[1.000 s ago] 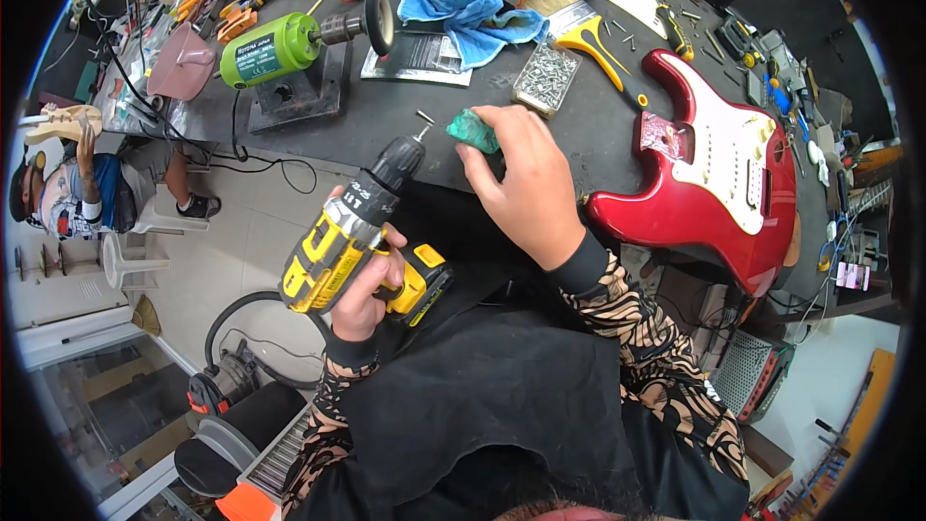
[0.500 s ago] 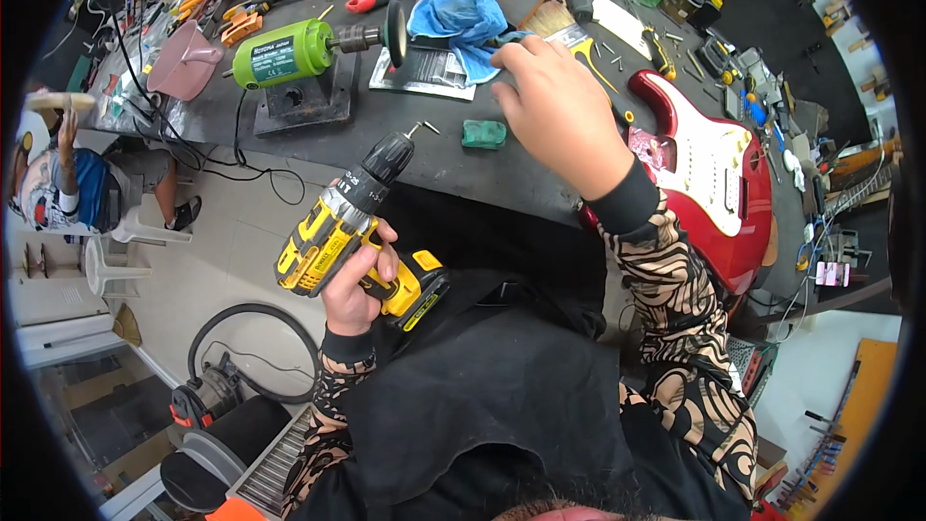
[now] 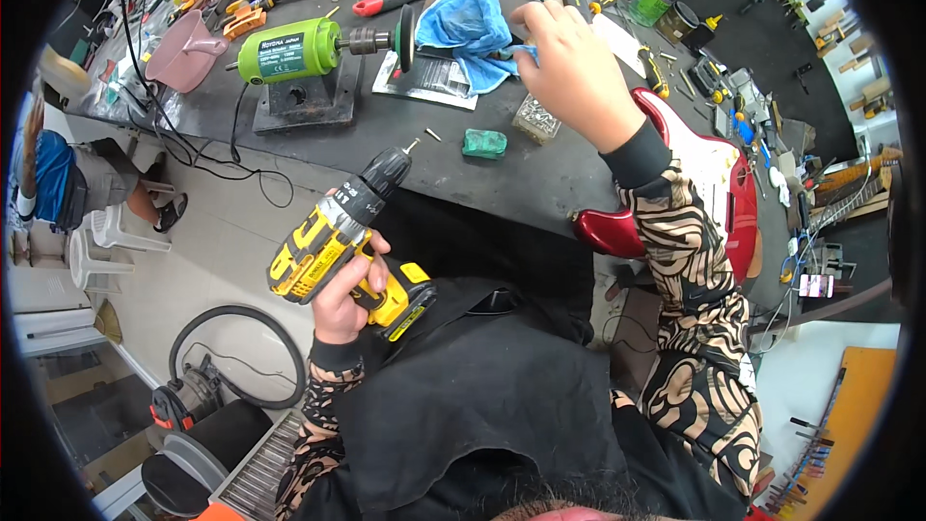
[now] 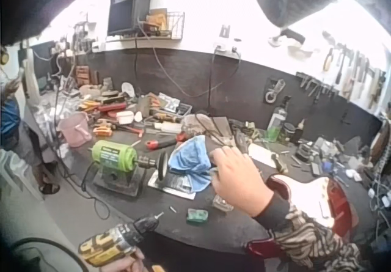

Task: The person uses a cordless drill equipped with a small grinding bit to shape a small rectangular block of wood. They hold the drill in one hand and the wood in the other, applying the spinning bit to the wood's surface. The person periodically stops to wipe the drill bit with a blue cloth and inspect the wood.

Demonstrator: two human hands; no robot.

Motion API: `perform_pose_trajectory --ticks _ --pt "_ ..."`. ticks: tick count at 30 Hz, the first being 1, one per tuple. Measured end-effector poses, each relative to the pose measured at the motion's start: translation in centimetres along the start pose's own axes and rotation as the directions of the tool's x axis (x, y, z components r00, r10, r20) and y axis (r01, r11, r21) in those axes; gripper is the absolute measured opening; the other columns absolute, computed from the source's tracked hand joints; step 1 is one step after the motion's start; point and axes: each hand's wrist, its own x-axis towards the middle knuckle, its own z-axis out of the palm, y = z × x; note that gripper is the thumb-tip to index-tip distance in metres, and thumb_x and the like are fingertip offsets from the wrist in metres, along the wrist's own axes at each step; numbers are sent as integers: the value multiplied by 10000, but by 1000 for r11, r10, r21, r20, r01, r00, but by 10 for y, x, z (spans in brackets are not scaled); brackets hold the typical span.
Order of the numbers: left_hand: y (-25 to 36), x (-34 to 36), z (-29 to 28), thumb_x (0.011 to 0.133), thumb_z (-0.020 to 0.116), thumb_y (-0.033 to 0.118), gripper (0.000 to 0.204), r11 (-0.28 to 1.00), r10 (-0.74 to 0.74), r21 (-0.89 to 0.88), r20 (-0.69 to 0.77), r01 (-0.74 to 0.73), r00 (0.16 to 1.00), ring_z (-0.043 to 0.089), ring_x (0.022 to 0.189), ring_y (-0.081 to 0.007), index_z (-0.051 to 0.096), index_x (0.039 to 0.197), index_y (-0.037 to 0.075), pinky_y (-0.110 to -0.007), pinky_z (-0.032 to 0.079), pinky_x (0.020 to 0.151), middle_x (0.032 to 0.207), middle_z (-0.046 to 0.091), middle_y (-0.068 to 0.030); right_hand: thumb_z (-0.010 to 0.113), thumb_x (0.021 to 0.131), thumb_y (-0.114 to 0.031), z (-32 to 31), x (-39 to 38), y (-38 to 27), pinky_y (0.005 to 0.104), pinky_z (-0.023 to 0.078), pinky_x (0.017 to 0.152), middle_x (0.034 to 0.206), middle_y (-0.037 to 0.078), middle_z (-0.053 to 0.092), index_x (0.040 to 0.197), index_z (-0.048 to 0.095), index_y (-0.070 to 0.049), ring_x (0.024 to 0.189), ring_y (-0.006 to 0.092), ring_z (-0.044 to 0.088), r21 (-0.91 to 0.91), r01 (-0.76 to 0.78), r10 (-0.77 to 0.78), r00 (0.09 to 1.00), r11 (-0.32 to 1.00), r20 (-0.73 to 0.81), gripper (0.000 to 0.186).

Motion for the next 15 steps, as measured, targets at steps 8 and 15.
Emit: perform_pose_trajectory --ticks 8,15 --pt "-3 3 12 995 683 112 500 999 -35 -25 16 35 999 666 715 -169 577 1470 -7 -316 549 702 1195 712 -199 885 850 -358 47 18 51 543 567 1000 1322 188 669 1434 577 -68 1241 403 687 -175 -175 207 961 969 185 720" --pt "-6 3 13 986 681 95 628 998 -35 -41 25 36 999 667 699 -177 503 1583 16 -318 564 699 1196 710 -222 841 845 -327 62 18 56 563 558 962 1246 180 689 1355 634 -121 1180 387 709 -138 -29 38 997 990 61 587"
